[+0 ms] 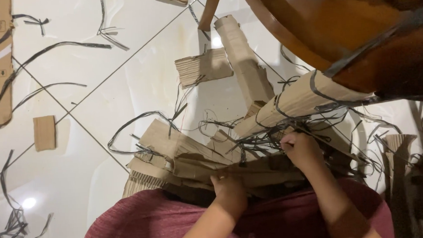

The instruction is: Wrapping the legs of a wooden chair with corrugated cardboard and securing them with plastic ties for protection.

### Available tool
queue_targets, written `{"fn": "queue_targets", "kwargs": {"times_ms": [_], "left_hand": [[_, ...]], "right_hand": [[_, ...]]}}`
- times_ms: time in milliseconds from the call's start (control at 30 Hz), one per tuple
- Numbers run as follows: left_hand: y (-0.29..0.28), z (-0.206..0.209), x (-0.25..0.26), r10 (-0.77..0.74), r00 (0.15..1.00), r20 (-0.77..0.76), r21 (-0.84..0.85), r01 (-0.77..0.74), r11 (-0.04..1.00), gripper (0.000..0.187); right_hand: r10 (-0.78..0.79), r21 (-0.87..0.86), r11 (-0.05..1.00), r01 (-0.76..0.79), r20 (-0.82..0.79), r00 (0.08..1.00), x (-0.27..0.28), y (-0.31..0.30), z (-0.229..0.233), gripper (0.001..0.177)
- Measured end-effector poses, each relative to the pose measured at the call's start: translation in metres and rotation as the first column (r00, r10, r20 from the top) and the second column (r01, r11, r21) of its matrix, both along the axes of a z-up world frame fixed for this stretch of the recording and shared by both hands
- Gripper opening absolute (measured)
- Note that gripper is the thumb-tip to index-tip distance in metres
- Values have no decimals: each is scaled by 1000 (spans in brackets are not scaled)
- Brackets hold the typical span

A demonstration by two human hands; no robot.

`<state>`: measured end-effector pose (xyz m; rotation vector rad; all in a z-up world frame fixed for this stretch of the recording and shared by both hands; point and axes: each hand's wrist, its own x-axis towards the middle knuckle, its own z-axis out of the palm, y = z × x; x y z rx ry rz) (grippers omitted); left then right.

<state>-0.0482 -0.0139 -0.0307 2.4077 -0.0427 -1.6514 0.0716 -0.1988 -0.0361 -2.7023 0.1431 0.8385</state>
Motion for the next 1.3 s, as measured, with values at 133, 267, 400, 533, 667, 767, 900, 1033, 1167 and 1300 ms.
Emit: {"fn": "queue_targets", "kwargs": {"times_ms": [133,267,400,533,667,767,900,1033,1167,1300], "left_hand": [[-1,2,10,-67,991,-113,11,69,998,70],[-3,-3,7,-58,997,-55,20,59,998,62],[-3,-10,4,-57,995,-76,18,58,998,59],[-7,-9,1,-66,996,-65,31,68,997,55],[-14,-8,0,-89,994,-58,37,91,995,51],[-14,-2,5,-99,990,-105,16,101,995,57],[-13,-4,5,-97,993,-61,44,100,994,54],[-11,-3,9,-120,986,-112,31,124,992,55],[-8,-10,9,-88,991,-102,-15,87,996,57],[-5,-14,11,-26,998,-62,-36,24,999,54]], "right_hand": [[24,12,1000,-24,-1,1000,2,6,-11,27],[146,24,989,-144,-62,987,1,10,-31,20],[-57,152,987,50,44,997,17,-4,5,18],[-257,370,894,251,-36,966,14,-49,39,16],[-79,-76,993,85,76,994,-5,-43,58,21],[11,147,989,-36,165,986,-5,-30,31,37],[188,192,955,-225,192,963,-3,8,-6,21],[368,-109,917,-383,-135,920,3,25,-24,15],[305,155,945,-290,-89,948,10,-9,-42,17],[183,252,956,-149,-118,976,11,-21,42,21]]}}
